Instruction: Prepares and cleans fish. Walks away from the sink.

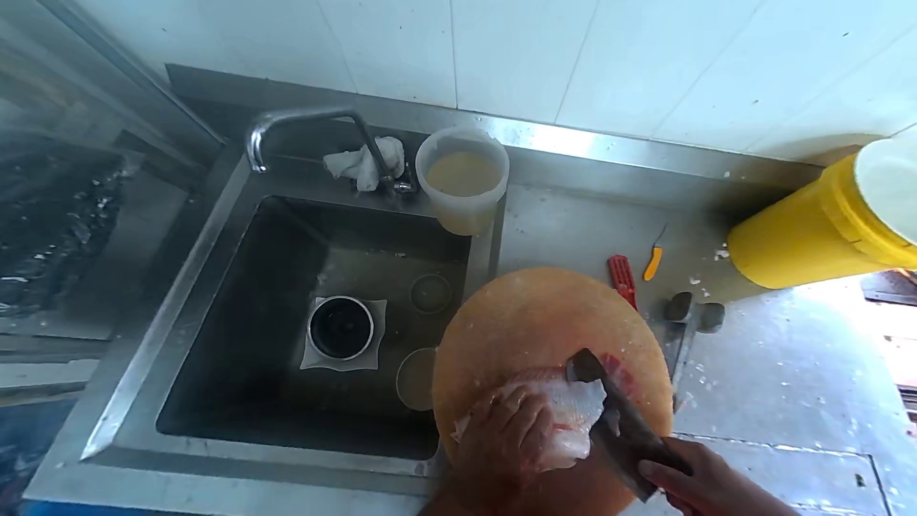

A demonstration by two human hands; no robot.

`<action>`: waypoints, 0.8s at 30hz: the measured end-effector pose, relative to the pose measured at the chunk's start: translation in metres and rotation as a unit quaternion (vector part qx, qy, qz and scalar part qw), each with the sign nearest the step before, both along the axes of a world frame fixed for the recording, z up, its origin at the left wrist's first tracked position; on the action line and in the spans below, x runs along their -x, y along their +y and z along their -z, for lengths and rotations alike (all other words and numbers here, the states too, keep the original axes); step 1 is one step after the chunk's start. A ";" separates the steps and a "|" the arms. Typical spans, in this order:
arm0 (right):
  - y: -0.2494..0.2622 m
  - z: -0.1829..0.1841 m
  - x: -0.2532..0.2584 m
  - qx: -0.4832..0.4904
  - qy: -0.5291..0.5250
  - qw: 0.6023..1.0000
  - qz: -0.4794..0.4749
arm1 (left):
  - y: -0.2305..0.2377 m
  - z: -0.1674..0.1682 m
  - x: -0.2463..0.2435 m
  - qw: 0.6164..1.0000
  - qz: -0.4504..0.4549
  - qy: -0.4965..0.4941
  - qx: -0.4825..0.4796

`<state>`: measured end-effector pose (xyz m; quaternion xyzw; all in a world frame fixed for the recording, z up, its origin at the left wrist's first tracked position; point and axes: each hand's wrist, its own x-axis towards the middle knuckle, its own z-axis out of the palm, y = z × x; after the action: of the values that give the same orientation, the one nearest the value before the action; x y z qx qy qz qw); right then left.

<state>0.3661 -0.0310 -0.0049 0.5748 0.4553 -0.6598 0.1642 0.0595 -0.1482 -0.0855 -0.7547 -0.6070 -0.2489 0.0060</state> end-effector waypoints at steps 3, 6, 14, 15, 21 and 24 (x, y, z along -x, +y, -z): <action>0.009 -0.001 0.000 0.010 -0.011 1.000 -0.021 | -0.001 0.000 0.003 1.000 0.010 -0.001 0.008; 0.014 0.004 0.011 -0.001 -0.013 0.999 -0.031 | -0.001 0.002 0.003 1.000 0.009 -0.007 -0.002; -0.002 0.011 -0.005 0.034 0.024 0.999 -0.013 | -0.002 0.006 0.006 0.999 0.030 -0.013 -0.014; -0.001 0.015 -0.003 0.032 0.032 0.999 -0.009 | -0.002 0.006 0.006 0.999 0.030 -0.013 -0.015; 0.010 0.013 0.011 0.034 0.043 0.998 -0.039 | -0.003 0.006 0.009 0.998 0.047 -0.032 -0.013; 0.012 0.006 0.005 0.033 0.010 0.997 -0.071 | -0.003 0.007 0.011 0.998 0.056 -0.034 -0.017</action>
<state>0.3611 -0.0191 -0.0113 0.5285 0.4745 -0.6671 0.2247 0.0483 -0.1511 -0.0929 -0.7787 -0.5590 -0.2845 -0.0157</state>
